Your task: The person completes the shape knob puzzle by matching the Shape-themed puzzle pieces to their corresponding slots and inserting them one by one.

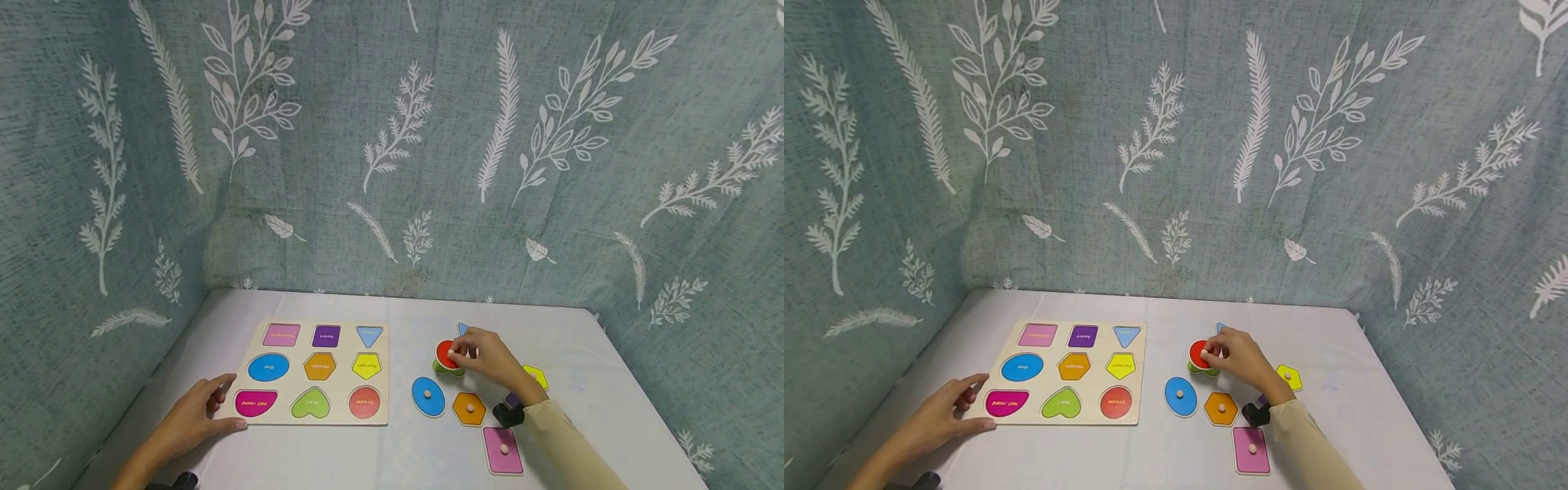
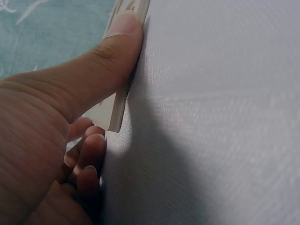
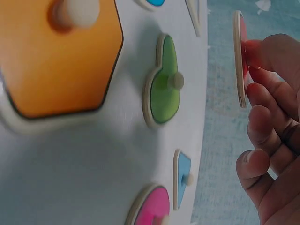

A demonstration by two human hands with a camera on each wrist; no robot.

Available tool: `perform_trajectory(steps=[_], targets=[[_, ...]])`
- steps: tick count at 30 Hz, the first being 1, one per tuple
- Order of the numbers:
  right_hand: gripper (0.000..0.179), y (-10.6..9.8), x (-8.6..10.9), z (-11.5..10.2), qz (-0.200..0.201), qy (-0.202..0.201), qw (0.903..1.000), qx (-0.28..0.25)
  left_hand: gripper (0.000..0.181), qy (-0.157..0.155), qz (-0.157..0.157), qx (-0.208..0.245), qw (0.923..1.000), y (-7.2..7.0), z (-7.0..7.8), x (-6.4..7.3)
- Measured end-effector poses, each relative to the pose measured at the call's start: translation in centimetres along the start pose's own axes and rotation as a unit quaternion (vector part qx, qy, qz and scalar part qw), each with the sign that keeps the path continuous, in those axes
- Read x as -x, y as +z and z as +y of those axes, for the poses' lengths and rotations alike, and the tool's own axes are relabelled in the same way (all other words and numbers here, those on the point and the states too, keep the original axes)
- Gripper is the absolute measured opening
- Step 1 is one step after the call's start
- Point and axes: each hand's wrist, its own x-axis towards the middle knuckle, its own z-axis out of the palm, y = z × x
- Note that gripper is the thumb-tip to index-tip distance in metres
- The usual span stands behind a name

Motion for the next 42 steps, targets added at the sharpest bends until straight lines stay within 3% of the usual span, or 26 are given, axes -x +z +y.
perform_trajectory(steps=[22,31,37,42], targets=[[0.008,3.4,-1.3,-1.6,-0.028,-0.028,0.9988,-0.03,0.105,0.001,0.005,0.0,1.0,-0.1,0.1,-0.1],[0.005,4.4,-1.9,-2.9,-0.041,-0.046,0.9973,-0.04,0.108,-0.015,-0.002,0.006,0.9999,0.0,0.0,-0.1],[0.005,5.1,-2.3,-3.4,-0.054,-0.032,0.9972,-0.042,0.108,-0.012,0.001,0.004,0.9999,0.0,0.0,-0.1],[0.005,5.8,-2.8,-4.0,-0.06,-0.043,0.9962,-0.045,0.107,-0.009,0.0,0.001,1.0,0.0,0.1,-0.1]])
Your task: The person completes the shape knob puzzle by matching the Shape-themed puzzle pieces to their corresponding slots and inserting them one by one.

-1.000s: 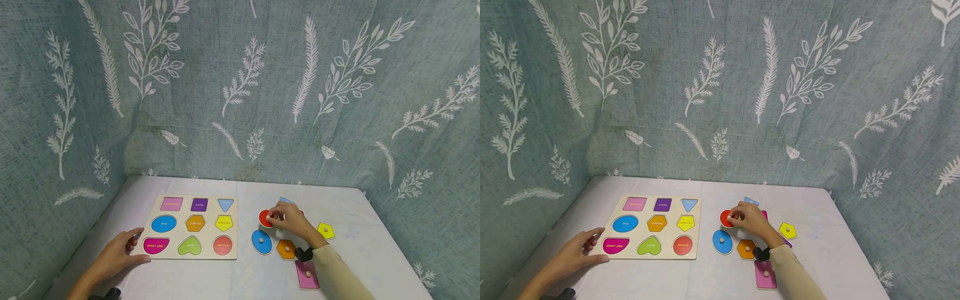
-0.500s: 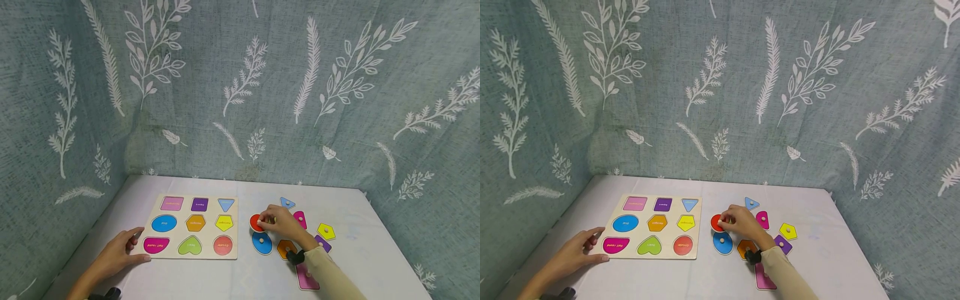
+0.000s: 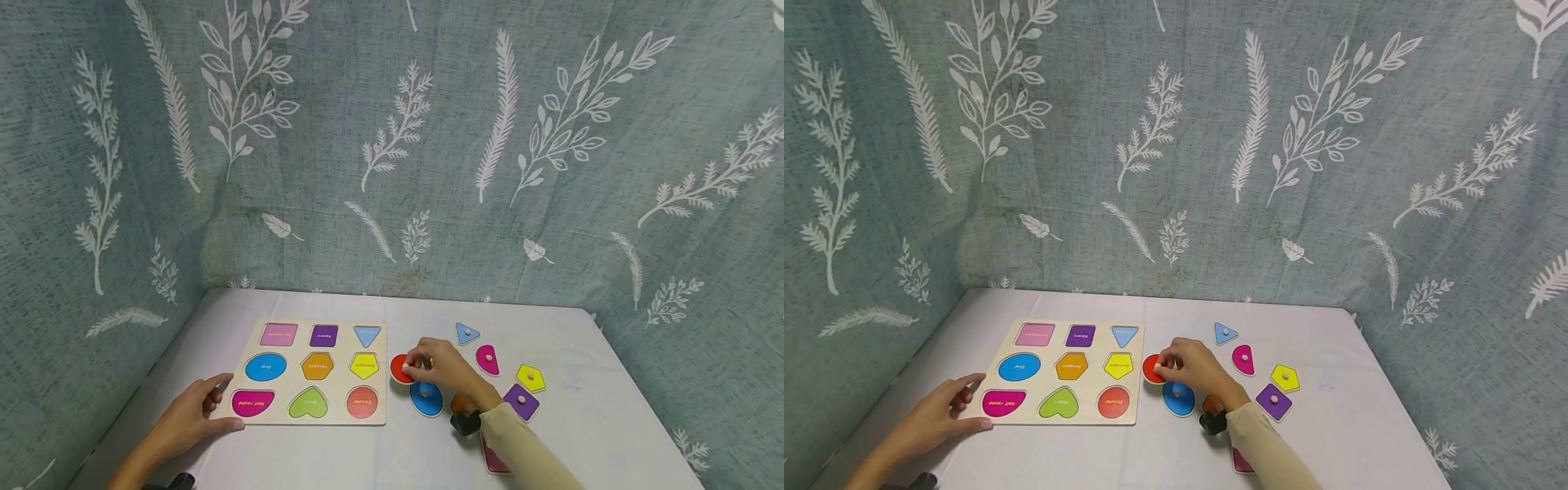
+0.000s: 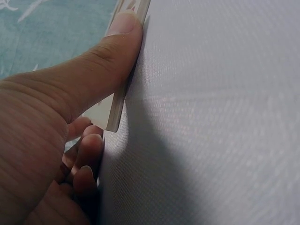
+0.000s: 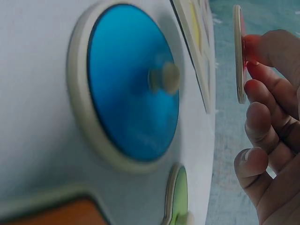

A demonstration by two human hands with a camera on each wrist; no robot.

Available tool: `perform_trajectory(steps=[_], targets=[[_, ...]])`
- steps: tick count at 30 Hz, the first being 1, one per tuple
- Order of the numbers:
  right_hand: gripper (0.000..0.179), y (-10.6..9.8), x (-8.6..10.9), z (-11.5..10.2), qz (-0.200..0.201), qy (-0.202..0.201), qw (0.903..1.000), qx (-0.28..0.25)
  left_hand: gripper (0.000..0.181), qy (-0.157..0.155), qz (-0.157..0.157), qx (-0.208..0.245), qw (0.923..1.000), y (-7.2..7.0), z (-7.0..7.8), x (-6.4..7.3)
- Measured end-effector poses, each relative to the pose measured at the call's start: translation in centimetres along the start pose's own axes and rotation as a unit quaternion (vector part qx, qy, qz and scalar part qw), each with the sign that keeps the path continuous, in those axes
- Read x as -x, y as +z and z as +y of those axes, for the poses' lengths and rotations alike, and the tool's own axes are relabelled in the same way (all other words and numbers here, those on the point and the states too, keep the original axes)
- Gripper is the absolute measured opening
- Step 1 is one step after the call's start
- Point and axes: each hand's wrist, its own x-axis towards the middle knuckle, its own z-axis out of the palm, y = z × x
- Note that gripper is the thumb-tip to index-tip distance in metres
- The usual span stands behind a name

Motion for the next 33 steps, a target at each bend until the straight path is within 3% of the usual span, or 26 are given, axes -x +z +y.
perform_trajectory(steps=[13,20,33], targets=[[0.01,2.0,-1.3,-1.5,-0.037,0.016,0.9992,0.002,0.106,-0.001,0.001,0.0,1.0,0.0,0.0,0.0],[0.011,3.3,-2.0,-2.0,-0.044,-0.013,0.9989,-0.001,0.106,0.0,0.005,0.0,1.0,0.0,0.0,0.0],[0.008,5.1,-2.7,-3.8,-0.088,-0.018,0.9959,0.009,0.106,0.006,0.007,0.0,1.0,0.1,-0.1,0.1]])
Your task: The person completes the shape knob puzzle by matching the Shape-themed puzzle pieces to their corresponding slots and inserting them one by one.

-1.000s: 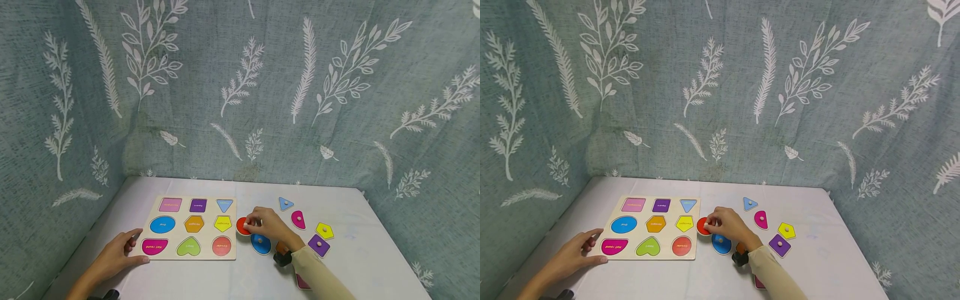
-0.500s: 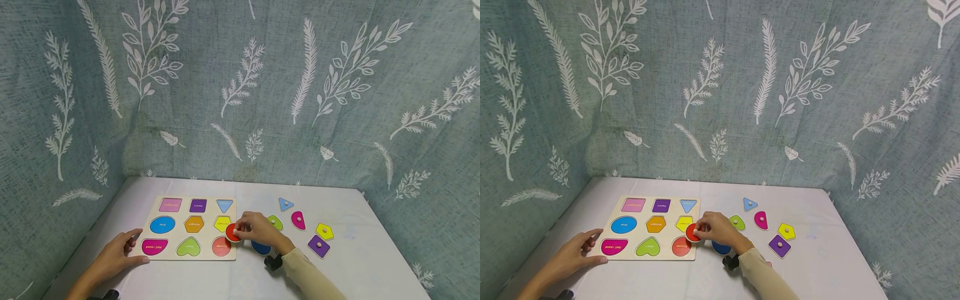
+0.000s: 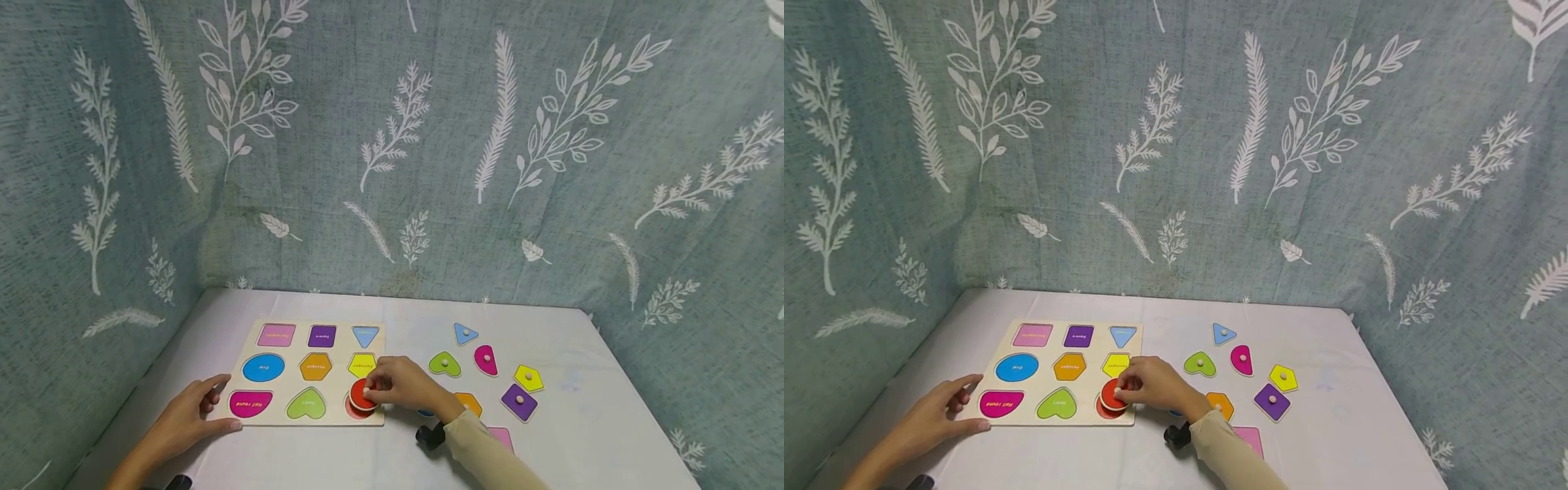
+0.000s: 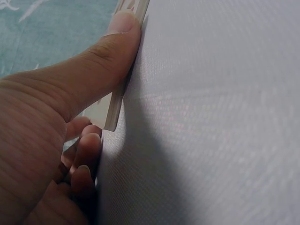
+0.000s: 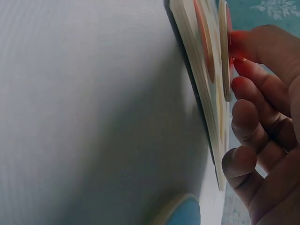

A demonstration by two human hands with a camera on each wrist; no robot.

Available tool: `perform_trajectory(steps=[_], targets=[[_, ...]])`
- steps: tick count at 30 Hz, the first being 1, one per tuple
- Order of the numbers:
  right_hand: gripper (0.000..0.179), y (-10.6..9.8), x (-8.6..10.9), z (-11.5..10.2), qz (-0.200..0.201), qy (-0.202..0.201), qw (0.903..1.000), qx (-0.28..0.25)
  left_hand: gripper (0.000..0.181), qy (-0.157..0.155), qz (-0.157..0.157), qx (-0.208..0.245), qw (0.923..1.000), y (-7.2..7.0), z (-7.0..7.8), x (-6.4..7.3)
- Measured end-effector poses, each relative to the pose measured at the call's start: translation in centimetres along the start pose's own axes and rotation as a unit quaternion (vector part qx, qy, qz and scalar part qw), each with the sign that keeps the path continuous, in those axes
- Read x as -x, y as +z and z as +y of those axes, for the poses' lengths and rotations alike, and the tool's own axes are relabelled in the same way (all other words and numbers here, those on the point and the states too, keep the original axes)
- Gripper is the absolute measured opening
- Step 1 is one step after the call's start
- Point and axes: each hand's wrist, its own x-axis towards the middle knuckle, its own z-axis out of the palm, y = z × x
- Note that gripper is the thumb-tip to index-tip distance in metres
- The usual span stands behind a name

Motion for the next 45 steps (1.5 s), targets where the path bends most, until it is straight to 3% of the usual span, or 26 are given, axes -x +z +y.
perform_trajectory(steps=[17,25,39,45], targets=[[0.01,1.3,-0.3,-0.3,-0.012,-0.02,0.9991,0.036,0.105,0.0,0.001,-0.002,1.0,0.0,0.0,0.0],[0.012,1.3,-0.4,-0.3,-0.026,0.004,0.9992,0.028,0.101,0.014,0.007,-0.004,0.9999,-0.1,0.1,0.1],[0.013,0.6,-0.6,-0.3,-0.046,0.022,0.9987,0.005,0.106,-0.005,-0.003,0.004,1.0,0.1,-0.2,-0.2],[0.015,-0.3,0.1,0.6,-0.018,0.033,0.9991,-0.017,0.104,-0.001,-0.001,-0.003,1.0,0.1,-0.3,-0.2]])
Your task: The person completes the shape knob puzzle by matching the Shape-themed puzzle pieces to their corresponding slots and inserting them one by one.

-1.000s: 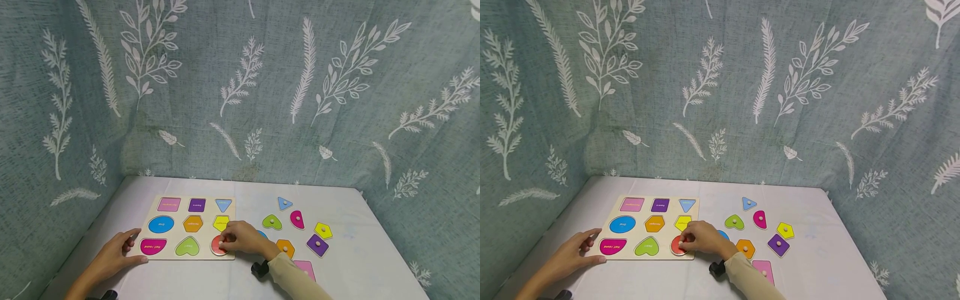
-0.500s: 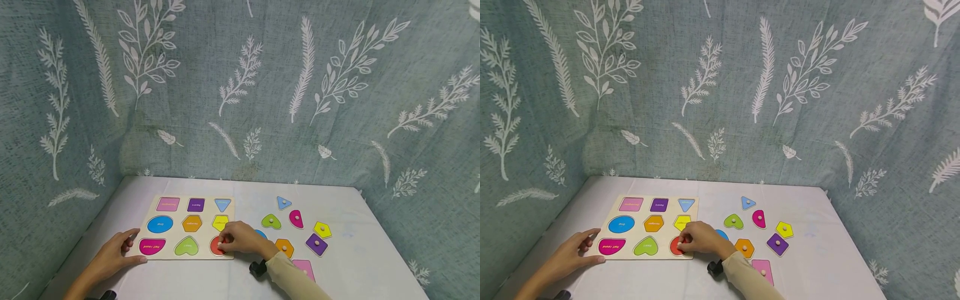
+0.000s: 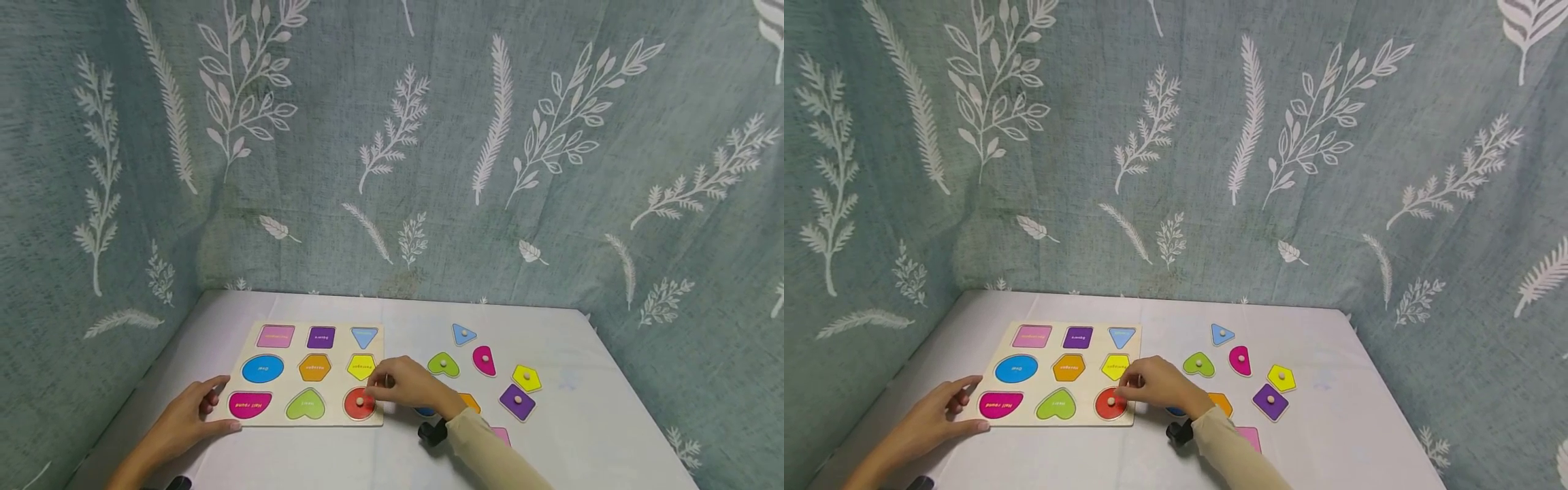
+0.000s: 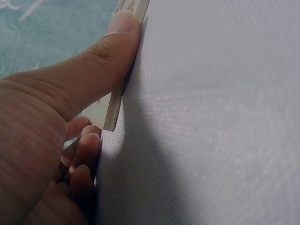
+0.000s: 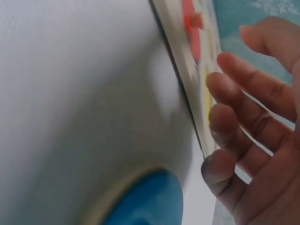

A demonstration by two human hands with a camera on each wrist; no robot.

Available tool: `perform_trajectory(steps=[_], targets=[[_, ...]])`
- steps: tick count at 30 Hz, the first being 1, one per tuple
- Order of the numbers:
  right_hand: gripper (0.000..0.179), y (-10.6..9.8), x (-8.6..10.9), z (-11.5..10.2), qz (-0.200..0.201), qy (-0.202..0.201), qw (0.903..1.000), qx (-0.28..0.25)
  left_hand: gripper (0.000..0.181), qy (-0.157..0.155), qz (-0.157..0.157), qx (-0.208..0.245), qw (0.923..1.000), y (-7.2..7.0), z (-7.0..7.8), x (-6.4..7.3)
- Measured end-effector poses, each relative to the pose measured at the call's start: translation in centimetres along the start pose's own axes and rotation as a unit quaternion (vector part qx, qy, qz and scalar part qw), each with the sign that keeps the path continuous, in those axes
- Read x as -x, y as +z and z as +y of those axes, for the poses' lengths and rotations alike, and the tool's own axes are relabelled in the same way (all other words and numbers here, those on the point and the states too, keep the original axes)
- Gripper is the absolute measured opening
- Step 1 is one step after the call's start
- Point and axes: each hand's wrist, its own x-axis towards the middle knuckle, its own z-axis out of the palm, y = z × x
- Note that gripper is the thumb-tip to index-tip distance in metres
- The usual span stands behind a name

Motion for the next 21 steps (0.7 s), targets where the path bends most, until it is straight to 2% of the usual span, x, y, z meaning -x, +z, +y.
perform_trajectory(steps=[4,9,16,21], targets=[[0.013,-1.0,0.8,0.8,0.027,0.002,0.9995,-0.014,0.106,-0.001,0.004,-0.001,1.0,0.0,0.0,0.0],[0.012,-2.5,2.0,1.6,0.043,-0.001,0.999,-0.007,0.106,0.002,0.007,0.0,1.0,0.0,0.1,0.0],[0.012,-4.2,4.0,3.4,0.06,0.056,0.9966,-0.001,0.104,0.014,0.01,-0.001,0.9998,0.1,0.0,0.2],[0.012,-5.5,5.5,4.8,0.091,0.059,0.9941,0.003,0.104,0.014,0.011,-0.005,0.9998,0.1,0.0,0.4]])
